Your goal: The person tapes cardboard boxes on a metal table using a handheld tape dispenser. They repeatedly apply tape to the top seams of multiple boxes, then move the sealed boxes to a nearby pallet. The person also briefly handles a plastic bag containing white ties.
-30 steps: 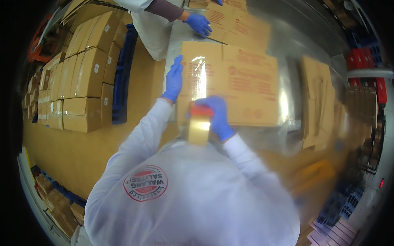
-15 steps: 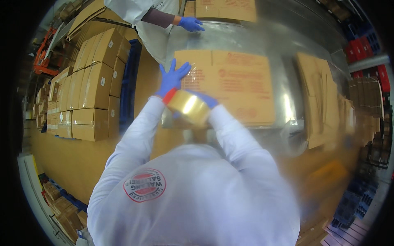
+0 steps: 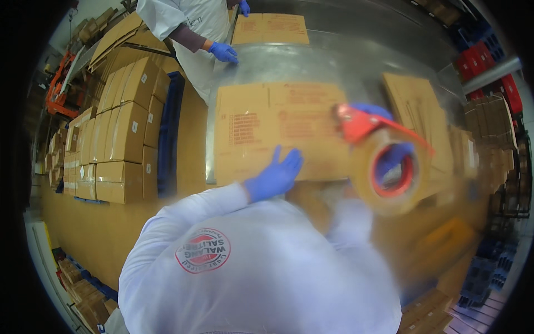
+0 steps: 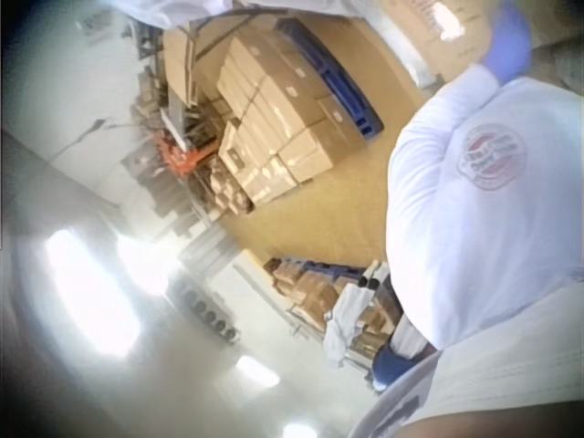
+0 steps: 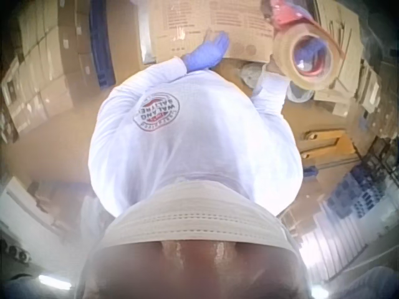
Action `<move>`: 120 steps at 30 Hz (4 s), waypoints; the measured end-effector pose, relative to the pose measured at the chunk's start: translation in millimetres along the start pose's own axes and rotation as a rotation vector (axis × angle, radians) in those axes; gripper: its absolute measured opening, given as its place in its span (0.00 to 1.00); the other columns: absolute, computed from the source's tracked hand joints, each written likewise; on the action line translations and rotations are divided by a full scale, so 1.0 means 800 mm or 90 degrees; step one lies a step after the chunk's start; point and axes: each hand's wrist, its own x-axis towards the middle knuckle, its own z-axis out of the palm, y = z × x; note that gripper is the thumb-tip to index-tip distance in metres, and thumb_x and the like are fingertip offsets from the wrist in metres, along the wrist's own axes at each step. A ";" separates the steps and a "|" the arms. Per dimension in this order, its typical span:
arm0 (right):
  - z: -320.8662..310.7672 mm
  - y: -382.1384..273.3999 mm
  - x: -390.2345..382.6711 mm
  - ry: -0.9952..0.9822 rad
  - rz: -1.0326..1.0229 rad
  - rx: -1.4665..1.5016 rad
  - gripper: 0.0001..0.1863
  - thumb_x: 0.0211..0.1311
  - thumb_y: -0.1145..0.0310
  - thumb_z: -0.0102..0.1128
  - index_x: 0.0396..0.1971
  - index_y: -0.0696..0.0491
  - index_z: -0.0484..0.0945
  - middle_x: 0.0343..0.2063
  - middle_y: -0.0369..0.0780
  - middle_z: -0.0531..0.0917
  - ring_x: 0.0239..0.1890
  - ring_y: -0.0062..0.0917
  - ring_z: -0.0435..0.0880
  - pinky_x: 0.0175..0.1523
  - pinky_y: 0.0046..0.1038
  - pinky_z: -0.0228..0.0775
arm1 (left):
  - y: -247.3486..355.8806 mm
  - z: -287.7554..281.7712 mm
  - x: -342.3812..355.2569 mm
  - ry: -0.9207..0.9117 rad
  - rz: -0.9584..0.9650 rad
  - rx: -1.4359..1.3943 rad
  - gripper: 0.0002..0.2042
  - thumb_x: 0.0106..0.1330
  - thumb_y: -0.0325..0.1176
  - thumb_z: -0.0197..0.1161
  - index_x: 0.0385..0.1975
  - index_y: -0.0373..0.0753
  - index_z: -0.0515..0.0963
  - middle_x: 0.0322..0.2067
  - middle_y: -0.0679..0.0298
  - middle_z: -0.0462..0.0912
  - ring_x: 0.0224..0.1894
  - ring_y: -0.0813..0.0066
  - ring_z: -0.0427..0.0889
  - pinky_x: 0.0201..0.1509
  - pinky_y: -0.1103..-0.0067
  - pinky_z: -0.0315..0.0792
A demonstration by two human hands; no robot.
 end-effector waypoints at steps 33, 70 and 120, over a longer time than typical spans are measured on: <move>0.244 0.260 0.043 -0.240 -0.015 -0.059 0.19 0.50 0.77 0.70 0.45 0.57 0.82 0.42 0.44 0.83 0.48 0.32 0.82 0.55 0.32 0.76 | -0.147 0.006 -0.171 0.133 -0.384 -0.210 0.49 0.52 0.70 0.60 0.69 0.43 0.62 0.71 0.66 0.58 0.76 0.51 0.41 0.68 0.36 0.21; 0.200 0.223 0.016 -0.149 -0.274 -0.263 0.17 0.55 0.68 0.71 0.45 0.55 0.82 0.40 0.38 0.83 0.42 0.25 0.83 0.51 0.25 0.74 | -0.295 0.030 -0.073 0.330 -0.614 -0.405 0.27 0.69 0.55 0.53 0.68 0.59 0.66 0.74 0.58 0.50 0.76 0.49 0.42 0.68 0.37 0.26; -0.058 -0.061 -0.014 0.074 0.038 -0.038 0.46 0.58 0.30 0.47 0.56 0.61 0.70 0.55 0.53 0.75 0.57 0.44 0.74 0.65 0.47 0.65 | 0.002 -0.120 0.041 0.271 0.006 -0.224 0.26 0.63 0.30 0.56 0.63 0.30 0.66 0.65 0.48 0.65 0.69 0.56 0.64 0.69 0.52 0.58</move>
